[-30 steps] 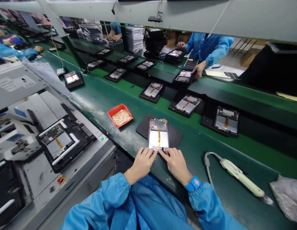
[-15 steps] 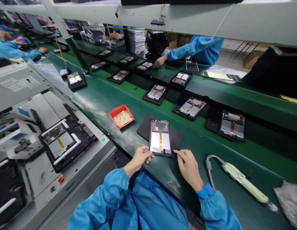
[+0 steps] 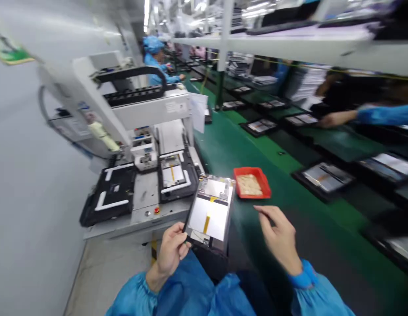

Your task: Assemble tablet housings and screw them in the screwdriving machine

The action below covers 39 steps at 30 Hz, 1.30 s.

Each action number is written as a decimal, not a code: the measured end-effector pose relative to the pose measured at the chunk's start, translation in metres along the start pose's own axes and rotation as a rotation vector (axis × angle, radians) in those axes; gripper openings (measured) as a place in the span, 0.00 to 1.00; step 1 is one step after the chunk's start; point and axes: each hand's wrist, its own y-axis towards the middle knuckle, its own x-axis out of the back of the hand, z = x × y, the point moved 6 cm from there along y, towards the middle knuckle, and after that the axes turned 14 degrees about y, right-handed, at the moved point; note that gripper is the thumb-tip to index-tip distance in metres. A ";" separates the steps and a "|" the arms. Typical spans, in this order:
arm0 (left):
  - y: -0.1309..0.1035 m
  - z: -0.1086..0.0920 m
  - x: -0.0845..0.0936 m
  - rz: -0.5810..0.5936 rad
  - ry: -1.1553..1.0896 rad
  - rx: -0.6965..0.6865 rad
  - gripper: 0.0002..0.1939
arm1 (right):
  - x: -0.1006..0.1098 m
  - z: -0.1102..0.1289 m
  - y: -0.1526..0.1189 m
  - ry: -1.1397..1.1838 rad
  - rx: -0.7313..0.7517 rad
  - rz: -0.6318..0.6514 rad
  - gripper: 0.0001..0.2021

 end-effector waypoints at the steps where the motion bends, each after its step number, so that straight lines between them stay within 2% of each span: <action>1: -0.002 -0.006 0.027 -0.087 -0.018 -0.022 0.18 | -0.044 0.001 0.023 0.033 0.030 0.106 0.11; 3: -0.007 -0.015 0.074 -0.243 -0.050 -0.061 0.19 | -0.137 0.008 0.062 0.031 0.079 0.316 0.13; 5: -0.012 -0.021 0.112 -0.370 -0.073 -0.107 0.19 | -0.228 0.017 0.093 -0.084 0.098 0.460 0.16; 6: -0.015 -0.023 0.128 -0.426 -0.079 -0.129 0.18 | -0.270 0.021 0.105 -0.168 0.090 0.516 0.17; 8: -0.020 -0.024 0.153 -0.520 -0.085 -0.163 0.18 | -0.339 0.029 0.127 -0.218 0.083 0.538 0.19; 9: -0.022 -0.023 0.162 -0.557 -0.090 -0.172 0.18 | -0.366 0.031 0.135 -0.238 0.076 0.534 0.20; 11: -0.025 -0.019 0.176 -0.607 -0.109 -0.171 0.19 | -0.406 0.034 0.148 -0.265 0.063 0.511 0.22; 13: -0.027 -0.015 0.185 -0.635 -0.130 -0.158 0.19 | -0.431 0.033 0.155 -0.291 0.046 0.486 0.24; 15: -0.024 -0.011 0.189 -0.648 -0.130 -0.149 0.19 | -0.444 0.033 0.158 -0.299 0.032 0.468 0.25; 19: -0.007 -0.013 0.187 -0.629 -0.094 -0.168 0.19 | -0.450 0.036 0.166 -0.252 -0.011 0.440 0.25; 22: 0.019 -0.019 0.182 -0.591 -0.060 -0.195 0.17 | -0.431 0.035 0.187 -0.166 -0.081 0.406 0.23; 27: 0.082 -0.039 0.169 -0.505 0.028 -0.250 0.15 | -0.359 0.005 0.233 0.067 -0.248 0.347 0.18; 29: 0.110 -0.047 0.161 -0.462 0.072 -0.250 0.16 | -0.333 -0.012 0.238 0.186 -0.309 0.344 0.19; 32: 0.143 -0.057 0.148 -0.439 0.150 -0.253 0.16 | -0.307 -0.032 0.233 0.355 -0.363 0.334 0.21; 35: 0.164 -0.059 0.135 -0.437 0.225 -0.252 0.15 | -0.276 -0.043 0.233 0.478 -0.372 0.281 0.23; 37: 0.172 -0.060 0.129 -0.430 0.293 -0.245 0.14 | -0.242 -0.044 0.238 0.555 -0.358 0.206 0.26; 39: 0.177 -0.063 0.126 -0.415 0.383 -0.230 0.13 | -0.200 -0.041 0.242 0.646 -0.342 0.114 0.29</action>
